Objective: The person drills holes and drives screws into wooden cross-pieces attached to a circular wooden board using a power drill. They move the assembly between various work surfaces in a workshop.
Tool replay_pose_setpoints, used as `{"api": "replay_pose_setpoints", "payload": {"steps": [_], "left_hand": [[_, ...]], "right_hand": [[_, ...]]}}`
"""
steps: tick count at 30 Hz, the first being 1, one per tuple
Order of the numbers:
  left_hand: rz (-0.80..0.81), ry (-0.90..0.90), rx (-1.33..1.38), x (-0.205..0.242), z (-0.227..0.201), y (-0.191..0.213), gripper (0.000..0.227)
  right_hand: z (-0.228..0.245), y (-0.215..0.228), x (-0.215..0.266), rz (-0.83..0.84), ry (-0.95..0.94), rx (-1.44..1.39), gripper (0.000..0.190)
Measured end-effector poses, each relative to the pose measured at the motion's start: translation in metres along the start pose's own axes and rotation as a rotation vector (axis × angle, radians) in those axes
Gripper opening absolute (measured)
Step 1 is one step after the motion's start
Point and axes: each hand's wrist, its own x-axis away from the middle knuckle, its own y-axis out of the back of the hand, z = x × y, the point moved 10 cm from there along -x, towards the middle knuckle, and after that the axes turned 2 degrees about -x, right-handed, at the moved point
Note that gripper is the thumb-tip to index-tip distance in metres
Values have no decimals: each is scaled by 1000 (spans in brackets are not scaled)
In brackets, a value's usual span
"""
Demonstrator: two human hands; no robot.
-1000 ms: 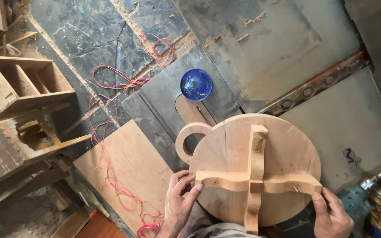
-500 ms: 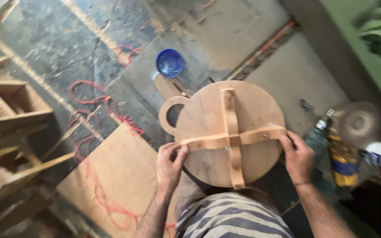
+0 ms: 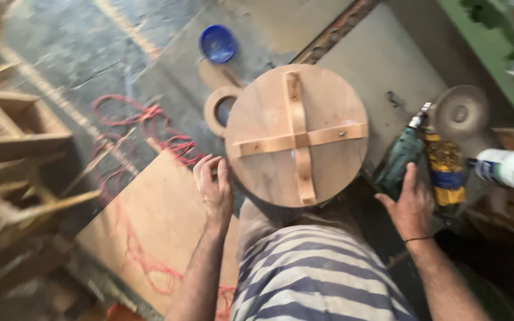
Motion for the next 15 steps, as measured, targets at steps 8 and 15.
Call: {"api": "replay_pose_setpoints", "payload": {"steps": [8,15], "left_hand": [[-261,291,148,59,-7,4,27],[-374,257,164,106,-45,-3,23]], "right_hand": [[-33,-35,-3,83,137,-74,124],[-30,-28,-2,15,199,-89,115]]}}
